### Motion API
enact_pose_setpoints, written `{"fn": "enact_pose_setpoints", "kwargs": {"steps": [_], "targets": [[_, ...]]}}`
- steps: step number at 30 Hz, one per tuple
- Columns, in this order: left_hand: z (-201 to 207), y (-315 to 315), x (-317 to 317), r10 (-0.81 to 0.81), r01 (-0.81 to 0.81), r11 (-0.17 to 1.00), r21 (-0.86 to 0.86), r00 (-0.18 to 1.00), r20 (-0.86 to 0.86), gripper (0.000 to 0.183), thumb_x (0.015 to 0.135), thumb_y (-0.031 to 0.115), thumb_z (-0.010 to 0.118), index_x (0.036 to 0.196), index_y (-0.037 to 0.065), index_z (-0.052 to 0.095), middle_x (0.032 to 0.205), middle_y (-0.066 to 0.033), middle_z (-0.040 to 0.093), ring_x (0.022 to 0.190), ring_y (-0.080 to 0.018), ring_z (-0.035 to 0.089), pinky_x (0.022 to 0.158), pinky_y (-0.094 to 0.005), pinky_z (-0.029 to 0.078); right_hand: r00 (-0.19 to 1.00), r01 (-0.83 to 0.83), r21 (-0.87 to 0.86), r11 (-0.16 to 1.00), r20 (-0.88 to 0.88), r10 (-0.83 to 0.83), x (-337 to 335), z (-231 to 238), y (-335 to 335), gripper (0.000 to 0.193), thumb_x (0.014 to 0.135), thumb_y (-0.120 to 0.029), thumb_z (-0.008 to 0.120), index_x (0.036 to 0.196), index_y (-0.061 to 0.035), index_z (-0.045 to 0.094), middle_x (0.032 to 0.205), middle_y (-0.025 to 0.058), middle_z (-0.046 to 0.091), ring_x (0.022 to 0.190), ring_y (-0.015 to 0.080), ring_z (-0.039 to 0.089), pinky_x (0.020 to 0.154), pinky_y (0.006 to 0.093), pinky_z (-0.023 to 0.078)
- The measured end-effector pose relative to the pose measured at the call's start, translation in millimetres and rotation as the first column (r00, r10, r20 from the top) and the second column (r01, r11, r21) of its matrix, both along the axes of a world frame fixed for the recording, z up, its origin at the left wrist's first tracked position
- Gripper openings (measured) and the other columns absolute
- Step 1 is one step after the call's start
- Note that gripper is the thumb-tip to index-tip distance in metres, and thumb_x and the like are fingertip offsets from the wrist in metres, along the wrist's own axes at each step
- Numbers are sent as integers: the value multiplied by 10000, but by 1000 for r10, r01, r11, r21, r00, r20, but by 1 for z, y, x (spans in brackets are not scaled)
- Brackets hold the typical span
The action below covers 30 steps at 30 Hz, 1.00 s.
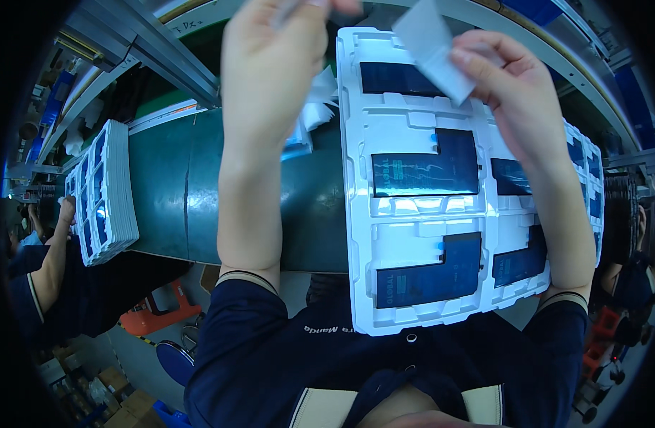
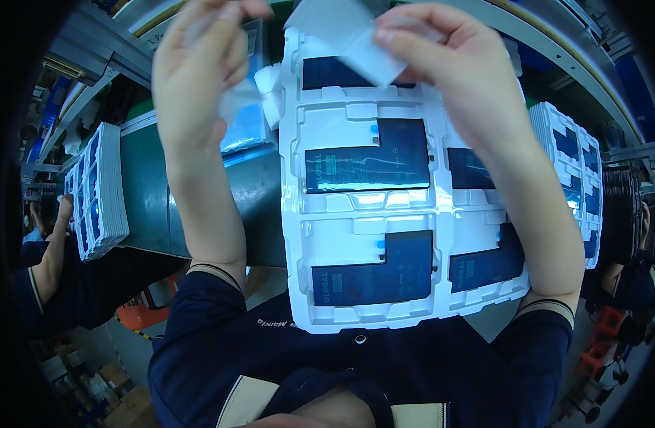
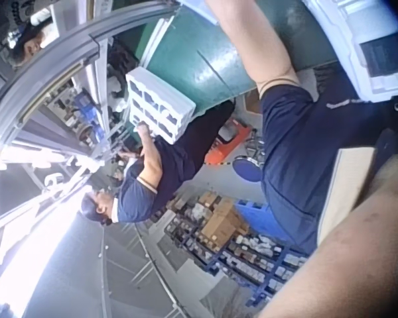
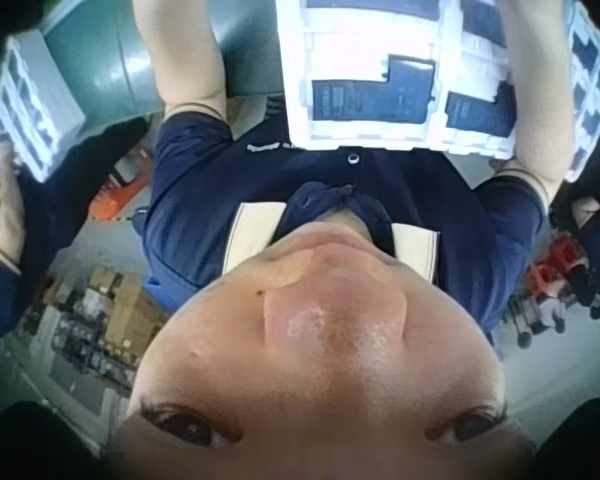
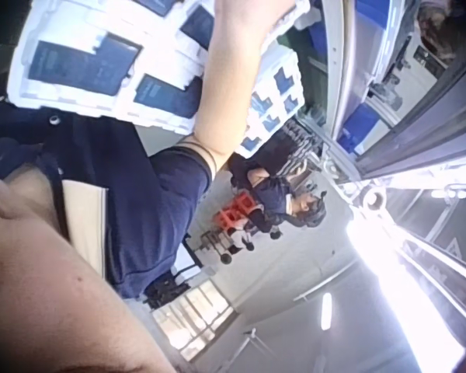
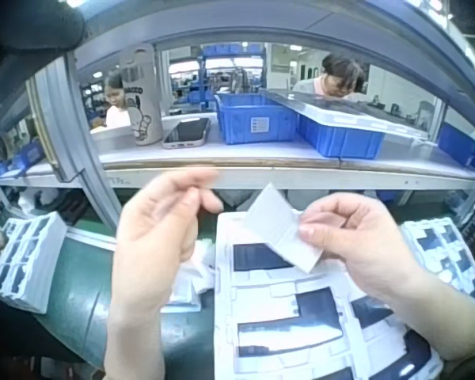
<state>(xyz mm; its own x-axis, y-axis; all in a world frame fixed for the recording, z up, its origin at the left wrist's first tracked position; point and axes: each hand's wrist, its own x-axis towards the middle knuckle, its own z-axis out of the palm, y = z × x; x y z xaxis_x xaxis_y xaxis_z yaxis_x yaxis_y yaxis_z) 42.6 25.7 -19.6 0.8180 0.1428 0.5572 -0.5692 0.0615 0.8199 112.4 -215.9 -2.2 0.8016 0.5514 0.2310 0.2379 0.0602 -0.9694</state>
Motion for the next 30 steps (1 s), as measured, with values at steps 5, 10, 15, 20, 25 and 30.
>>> {"fn": "enact_pose_setpoints", "kwargs": {"steps": [5, 10, 15, 20, 25, 30], "targets": [[-9, -20, -3, 459, -257, 429, 866, 888, 36, 386, 799, 356, 727, 1004, 28, 724, 1169, -152, 578, 1003, -274, 610, 788, -345, 510, 993, 106, -68, 992, 58, -102, 49, -2, -18, 214, 893, -160, 665, 1086, -75, 697, 994, 32, 655, 941, 95, 588, 875, 264, 462], [-11, -16, 7, 405, -167, 503, 848, 912, -61, 404, 780, 339, 746, 998, 3, 685, 1160, -131, 552, 965, -243, 590, 776, -327, 490, 980, 139, -152, 978, 165, -114, 63, -7, -2, 246, 878, -165, 688, 1108, -78, 689, 948, -16, 649, 866, 58, 567, 824, 205, 427], [-2, -11, 17, 165, 18, 737, 675, 965, -206, 292, 834, 255, 710, 959, -3, 651, 917, -54, 595, 810, -146, 550, 707, -284, 446, 943, 277, 29, 960, 183, -278, 83, -23, -15, 242, 865, -144, 702, 1095, -72, 675, 884, -28, 655, 813, 38, 566, 719, 169, 413], [16, 18, 7, -144, 255, 780, 572, 962, -233, 259, 840, 242, 706, 911, -4, 669, 790, -25, 591, 755, -100, 538, 688, -256, 430, 976, 167, -15, 986, 147, -163, 64, -14, -6, 144, 843, -106, 708, 978, -57, 692, 831, 6, 653, 759, 52, 572, 689, 180, 441], [17, 34, 6, -488, 536, 598, 596, 833, -259, 218, 831, 192, 690, 824, -25, 691, 1019, -184, 676, 795, -171, 611, 767, -301, 466, 952, 74, -383, 921, 301, 49, 42, -16, 7, 130, 810, -89, 707, 918, -17, 693, 822, 48, 664, 711, 84, 604, 639, 207, 495], [17, 28, 12, -474, 585, 563, 583, 807, -352, 230, 850, 211, 679, 850, -18, 671, 1141, -213, 633, 941, -224, 629, 811, -329, 459, 947, 99, -417, 904, 319, 44, 40, -16, 9, 117, 817, -56, 707, 922, -16, 676, 824, 22, 649, 718, 48, 596, 651, 174, 480]]}}
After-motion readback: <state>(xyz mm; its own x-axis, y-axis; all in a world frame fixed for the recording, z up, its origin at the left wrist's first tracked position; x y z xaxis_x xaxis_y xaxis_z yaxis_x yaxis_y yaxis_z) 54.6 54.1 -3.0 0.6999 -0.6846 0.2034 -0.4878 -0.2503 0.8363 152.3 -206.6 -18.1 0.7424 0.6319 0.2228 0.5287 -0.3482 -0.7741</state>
